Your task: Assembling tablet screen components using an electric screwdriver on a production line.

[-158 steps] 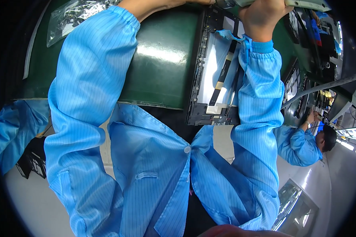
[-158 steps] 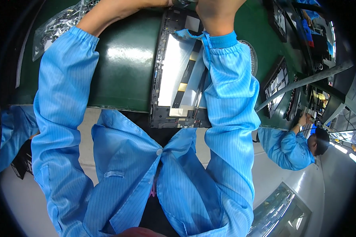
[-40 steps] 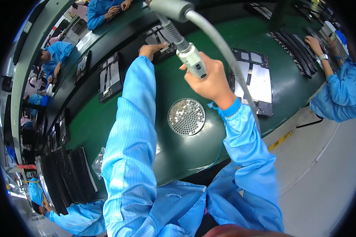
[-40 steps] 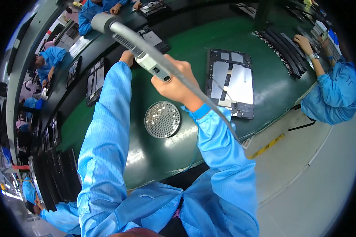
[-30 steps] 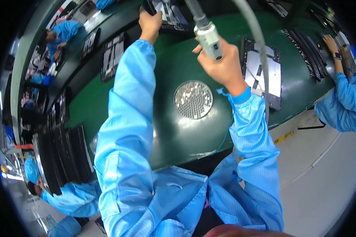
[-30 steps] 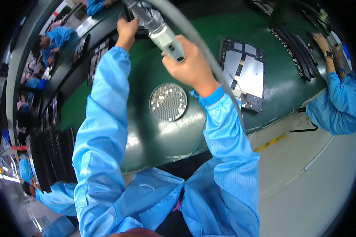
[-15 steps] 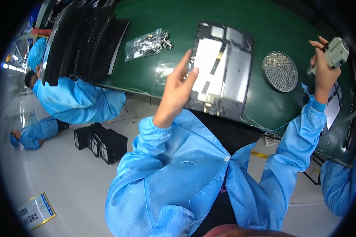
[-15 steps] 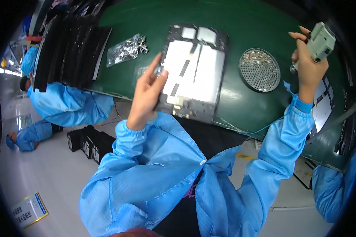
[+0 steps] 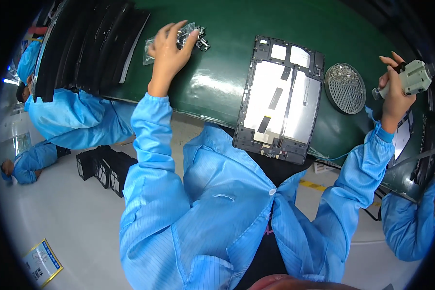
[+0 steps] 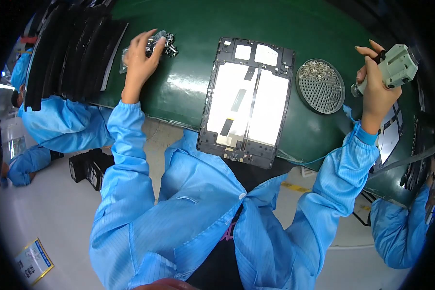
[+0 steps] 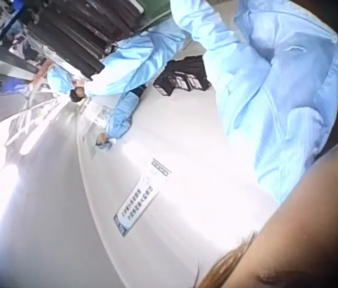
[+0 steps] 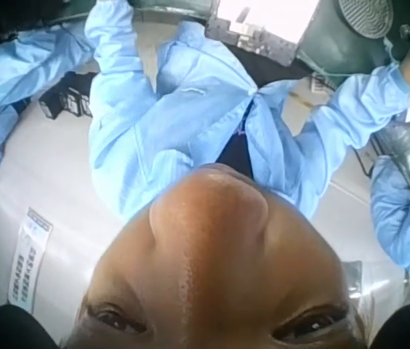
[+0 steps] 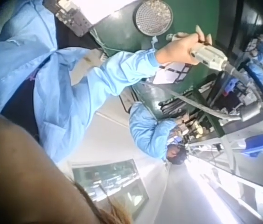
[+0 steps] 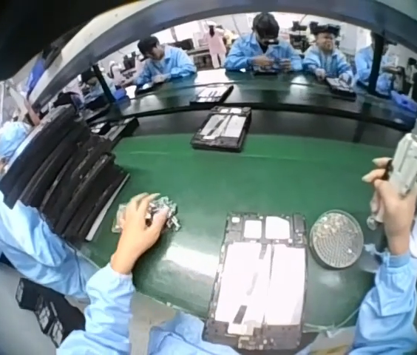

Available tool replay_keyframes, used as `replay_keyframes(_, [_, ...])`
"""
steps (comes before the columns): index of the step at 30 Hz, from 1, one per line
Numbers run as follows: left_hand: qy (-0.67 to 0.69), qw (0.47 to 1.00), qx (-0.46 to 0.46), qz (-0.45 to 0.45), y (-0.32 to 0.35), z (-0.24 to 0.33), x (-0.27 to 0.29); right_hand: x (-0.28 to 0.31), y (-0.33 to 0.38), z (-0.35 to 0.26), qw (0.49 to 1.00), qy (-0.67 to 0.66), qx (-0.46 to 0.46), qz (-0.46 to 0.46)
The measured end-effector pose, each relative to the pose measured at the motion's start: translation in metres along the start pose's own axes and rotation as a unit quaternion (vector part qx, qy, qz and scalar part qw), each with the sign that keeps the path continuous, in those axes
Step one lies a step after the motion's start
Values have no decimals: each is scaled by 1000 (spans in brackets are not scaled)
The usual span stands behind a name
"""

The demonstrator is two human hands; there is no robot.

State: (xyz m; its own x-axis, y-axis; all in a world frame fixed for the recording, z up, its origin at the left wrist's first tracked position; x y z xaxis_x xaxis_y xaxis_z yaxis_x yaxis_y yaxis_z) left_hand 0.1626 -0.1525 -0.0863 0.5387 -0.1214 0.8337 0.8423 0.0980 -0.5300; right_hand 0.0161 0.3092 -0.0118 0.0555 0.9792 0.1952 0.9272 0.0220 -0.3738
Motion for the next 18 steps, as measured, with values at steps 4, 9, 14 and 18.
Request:
replay_keyframes(4, [45,995,-62,-60,2,-9,-10,0,2,-2,1000,18,9,18])
replay_keyframes(9, [88,987,-126,-53,-4,-2,-9,0,3,-1,1000,3,6,8])
replay_keyframes(14, [40,977,-209,-6,-10,27,15,1,6,-4,1000,-2,11,-1])
replay_keyframes(18, [58,975,-211,-35,-7,33,8,9,1,5,999,17,27,0])
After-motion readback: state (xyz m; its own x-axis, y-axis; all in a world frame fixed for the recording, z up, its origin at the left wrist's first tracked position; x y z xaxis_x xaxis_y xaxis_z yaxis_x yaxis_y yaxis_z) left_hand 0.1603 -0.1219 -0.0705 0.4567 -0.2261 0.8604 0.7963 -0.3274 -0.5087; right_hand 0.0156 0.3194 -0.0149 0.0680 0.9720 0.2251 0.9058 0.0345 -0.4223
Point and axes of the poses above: each hand's wrist, its own y-axis away from the middle knuckle, its own x-axis out of the back of the hand, z = x × y, the point moved 1 cm from there along -y, towards the middle knuckle, and after that the axes turned 11 degrees about -x, right-handed, at the moved point
